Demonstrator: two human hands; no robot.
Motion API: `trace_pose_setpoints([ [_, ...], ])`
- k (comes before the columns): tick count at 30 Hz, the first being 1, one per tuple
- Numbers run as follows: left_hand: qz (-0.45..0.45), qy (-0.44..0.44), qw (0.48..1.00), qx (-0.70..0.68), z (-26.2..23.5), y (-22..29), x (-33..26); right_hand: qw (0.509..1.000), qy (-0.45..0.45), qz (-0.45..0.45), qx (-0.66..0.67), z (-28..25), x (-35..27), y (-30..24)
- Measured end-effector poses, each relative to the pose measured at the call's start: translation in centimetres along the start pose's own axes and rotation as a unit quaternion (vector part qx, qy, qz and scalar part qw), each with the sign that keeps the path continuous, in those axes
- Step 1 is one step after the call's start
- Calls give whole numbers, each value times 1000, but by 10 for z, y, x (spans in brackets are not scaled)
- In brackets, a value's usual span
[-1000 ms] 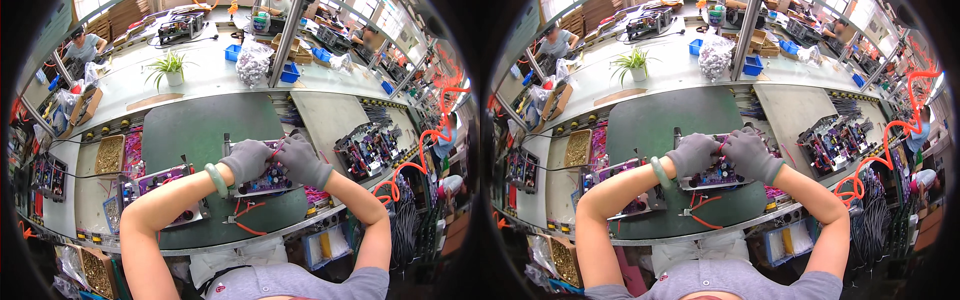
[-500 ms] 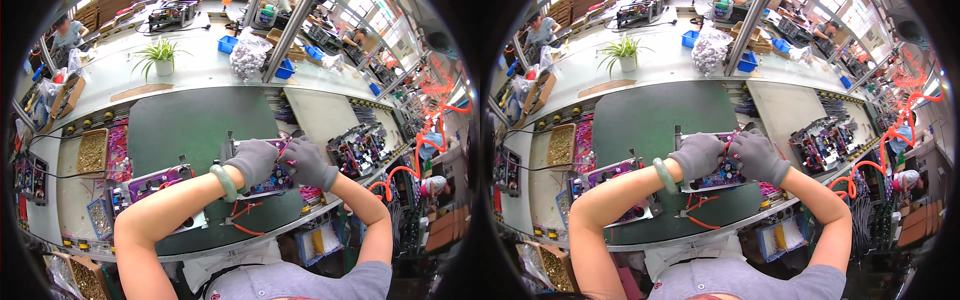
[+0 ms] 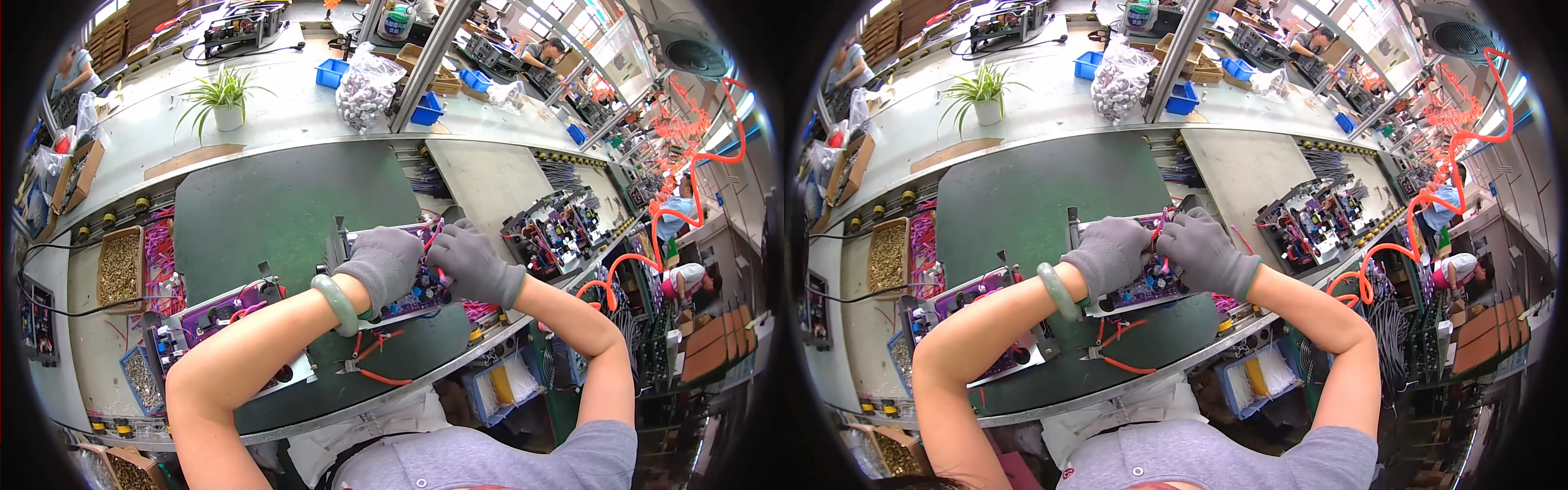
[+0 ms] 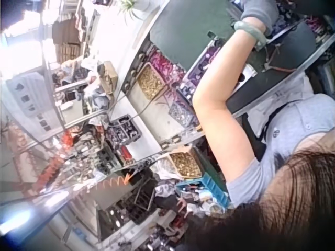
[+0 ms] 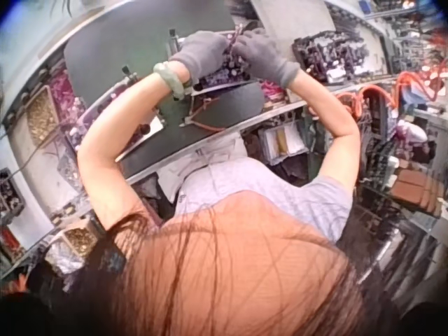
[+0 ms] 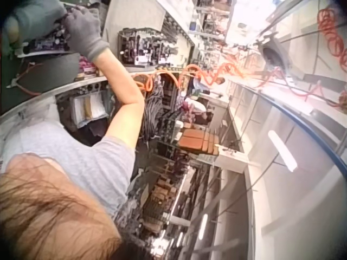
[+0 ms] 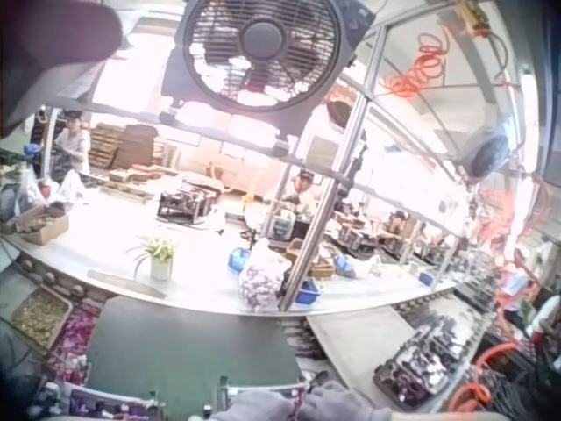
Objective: The person assembles electronic components on a circuit board using pliers and wires. They strip wire ends, insert them into the board, and secure connections while working at a factory assembly station.
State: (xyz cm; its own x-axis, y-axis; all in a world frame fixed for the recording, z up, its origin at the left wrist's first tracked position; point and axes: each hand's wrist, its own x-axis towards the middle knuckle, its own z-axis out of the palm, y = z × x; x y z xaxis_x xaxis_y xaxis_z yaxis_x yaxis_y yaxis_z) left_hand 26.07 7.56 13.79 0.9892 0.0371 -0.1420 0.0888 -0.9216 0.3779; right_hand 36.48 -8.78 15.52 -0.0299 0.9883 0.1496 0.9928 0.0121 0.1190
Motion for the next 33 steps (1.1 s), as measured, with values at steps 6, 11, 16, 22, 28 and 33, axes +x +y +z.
trace_pose_setpoints([
  [6, -6, 8, 1000, -15, 0, 0, -5, 999, 0, -29, -21, 4, 0, -8],
  [11, -11, 20, 999, -30, -2, -2, -3, 1000, 0, 18, 12, 8, 5, -1],
  [16, -12, 0, 1000, -12, -12, 8, -6, 968, 123, 87, 199, 11, -11, 8],
  [22, -45, 30, 996, -64, -26, 6, 4, 851, 246, 166, 434, 15, -11, 9],
  [28, -74, 12, 989, -129, -22, 5, 4, 837, 256, 164, 456, 20, -13, 6],
  [33, -62, 39, 990, -123, -16, 10, 0, 842, 274, 151, 439, 23, -14, 8],
])
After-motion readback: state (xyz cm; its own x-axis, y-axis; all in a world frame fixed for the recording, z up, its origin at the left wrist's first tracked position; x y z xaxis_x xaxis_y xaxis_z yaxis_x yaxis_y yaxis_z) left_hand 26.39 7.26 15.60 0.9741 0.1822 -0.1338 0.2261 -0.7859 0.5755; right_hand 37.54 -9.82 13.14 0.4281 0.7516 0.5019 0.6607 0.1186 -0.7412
